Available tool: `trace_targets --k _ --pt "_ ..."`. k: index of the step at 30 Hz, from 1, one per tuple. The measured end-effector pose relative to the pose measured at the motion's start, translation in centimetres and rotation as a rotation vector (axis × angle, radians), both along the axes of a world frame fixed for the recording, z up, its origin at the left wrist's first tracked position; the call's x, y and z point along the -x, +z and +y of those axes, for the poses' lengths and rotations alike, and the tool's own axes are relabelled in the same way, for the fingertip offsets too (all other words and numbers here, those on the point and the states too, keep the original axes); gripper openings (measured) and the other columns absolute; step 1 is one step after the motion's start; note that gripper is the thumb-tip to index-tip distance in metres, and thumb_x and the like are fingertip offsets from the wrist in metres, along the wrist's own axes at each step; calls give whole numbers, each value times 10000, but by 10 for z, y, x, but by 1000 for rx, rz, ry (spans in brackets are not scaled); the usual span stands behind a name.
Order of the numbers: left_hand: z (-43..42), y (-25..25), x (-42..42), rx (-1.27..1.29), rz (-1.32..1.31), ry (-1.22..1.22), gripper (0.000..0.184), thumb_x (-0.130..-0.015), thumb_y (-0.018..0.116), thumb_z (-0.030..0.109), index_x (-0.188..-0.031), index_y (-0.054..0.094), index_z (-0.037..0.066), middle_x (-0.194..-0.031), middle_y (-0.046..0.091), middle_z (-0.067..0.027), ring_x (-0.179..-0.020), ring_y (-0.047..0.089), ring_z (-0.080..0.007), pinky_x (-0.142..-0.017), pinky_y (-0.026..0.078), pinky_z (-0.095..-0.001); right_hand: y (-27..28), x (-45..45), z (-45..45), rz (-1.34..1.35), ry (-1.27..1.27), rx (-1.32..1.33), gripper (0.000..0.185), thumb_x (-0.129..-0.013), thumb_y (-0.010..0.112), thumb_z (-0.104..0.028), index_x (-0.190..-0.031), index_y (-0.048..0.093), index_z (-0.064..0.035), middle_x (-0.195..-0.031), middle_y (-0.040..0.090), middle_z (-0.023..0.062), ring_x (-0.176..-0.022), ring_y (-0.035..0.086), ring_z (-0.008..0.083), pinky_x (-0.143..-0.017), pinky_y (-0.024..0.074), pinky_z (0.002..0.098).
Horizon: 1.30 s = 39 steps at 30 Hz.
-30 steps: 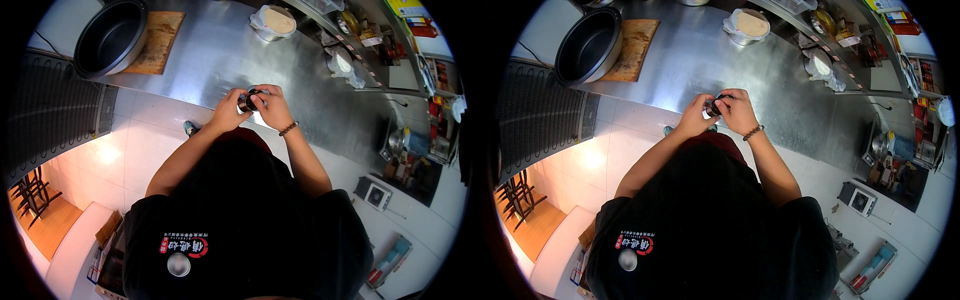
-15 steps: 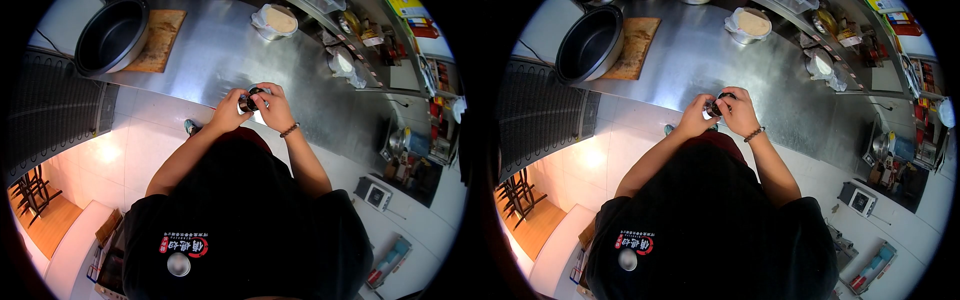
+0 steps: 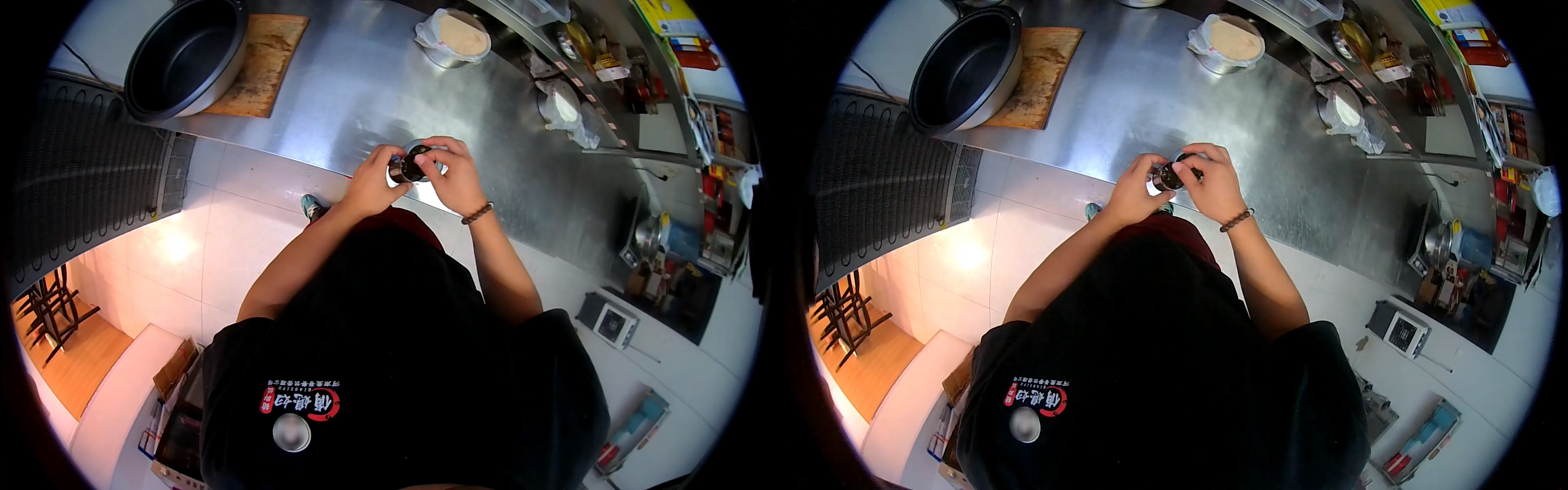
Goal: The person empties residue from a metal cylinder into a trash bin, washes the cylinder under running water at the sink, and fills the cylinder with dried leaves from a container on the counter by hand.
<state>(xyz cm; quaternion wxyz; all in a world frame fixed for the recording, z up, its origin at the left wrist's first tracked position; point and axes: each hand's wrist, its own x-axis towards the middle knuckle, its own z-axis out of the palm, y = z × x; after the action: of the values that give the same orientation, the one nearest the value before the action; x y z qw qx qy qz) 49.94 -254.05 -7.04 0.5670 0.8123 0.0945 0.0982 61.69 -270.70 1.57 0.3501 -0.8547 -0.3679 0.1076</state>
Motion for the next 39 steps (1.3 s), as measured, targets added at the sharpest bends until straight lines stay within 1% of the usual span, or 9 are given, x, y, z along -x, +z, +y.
trace_targets --k 2,5,7,9,10,12,18,25,39 --pt "2 -6 2 3 -3 2 670 -781 917 152 -1350 569 84 -1292 654 -147 -1096 708 -342 -959 583 -433 -7 -8 -3 30 -46 2 147 -942 812 -224 -977 817 -82 -1260 738 73 -1209 629 315 -1010 529 427" --pt "8 -12 9 51 48 41 643 -778 903 167 -1323 570 97 -1311 647 -162 -1176 678 -403 -980 562 -471 -29 -22 -13 7 -100 96 147 -928 824 -230 -998 828 -101 -1291 734 85 -1237 622 325 -1019 527 446" --pt "13 -13 16 34 77 68 680 -790 915 164 -1368 568 69 -1311 664 -133 -1093 713 -306 -969 581 -416 -45 -28 -19 -49 -103 185 156 -904 838 -232 -1017 840 -123 -1305 729 92 -1256 614 340 -1019 535 460" --pt "18 -14 21 28 93 83 684 -793 917 169 -1372 568 67 -1310 665 -131 -1096 711 -299 -969 580 -413 -59 -29 -20 -134 -68 440 237 -841 867 -277 -1053 858 -171 -1361 703 97 -1311 578 379 -1038 543 476" --pt "19 -14 25 24 109 92 687 -796 919 174 -1376 567 65 -1309 665 -129 -1098 710 -293 -970 579 -409 -67 -30 -20 -131 -60 439 237 -841 867 -277 -1053 858 -171 -1361 703 97 -1311 578 379 -1038 543 476" --pt "19 -13 29 36 124 109 688 -801 921 180 -1380 566 65 -1305 666 -130 -1101 708 -290 -973 577 -407 -84 -34 -17 -87 -4 630 373 -819 871 -341 -1176 842 -237 -1501 607 71 -1414 470 393 -1081 510 533" --pt "22 -17 39 -4 123 144 691 -813 927 193 -1388 564 66 -1296 669 -130 -1105 701 -280 -979 569 -399 -98 -31 3 -89 -15 708 540 -806 886 -363 -1323 780 -249 -1625 466 90 -1481 388 413 -1129 456 601" --pt "21 -17 42 5 139 174 693 -807 932 191 -1382 565 70 -1268 682 -130 -1085 705 -276 -962 570 -391 -118 -32 14 -53 -44 642 516 -777 907 -332 -1273 804 -232 -1645 430 81 -1480 389 408 -1133 447 598" --pt "24 -22 39 -6 124 179 691 -800 931 180 -1375 566 61 -1243 694 -133 -1068 709 -271 -952 578 -388 -137 -28 28 -100 -42 469 314 -738 898 -222 -1047 855 -197 -1457 601 20 -1410 474 325 -1089 456 550"
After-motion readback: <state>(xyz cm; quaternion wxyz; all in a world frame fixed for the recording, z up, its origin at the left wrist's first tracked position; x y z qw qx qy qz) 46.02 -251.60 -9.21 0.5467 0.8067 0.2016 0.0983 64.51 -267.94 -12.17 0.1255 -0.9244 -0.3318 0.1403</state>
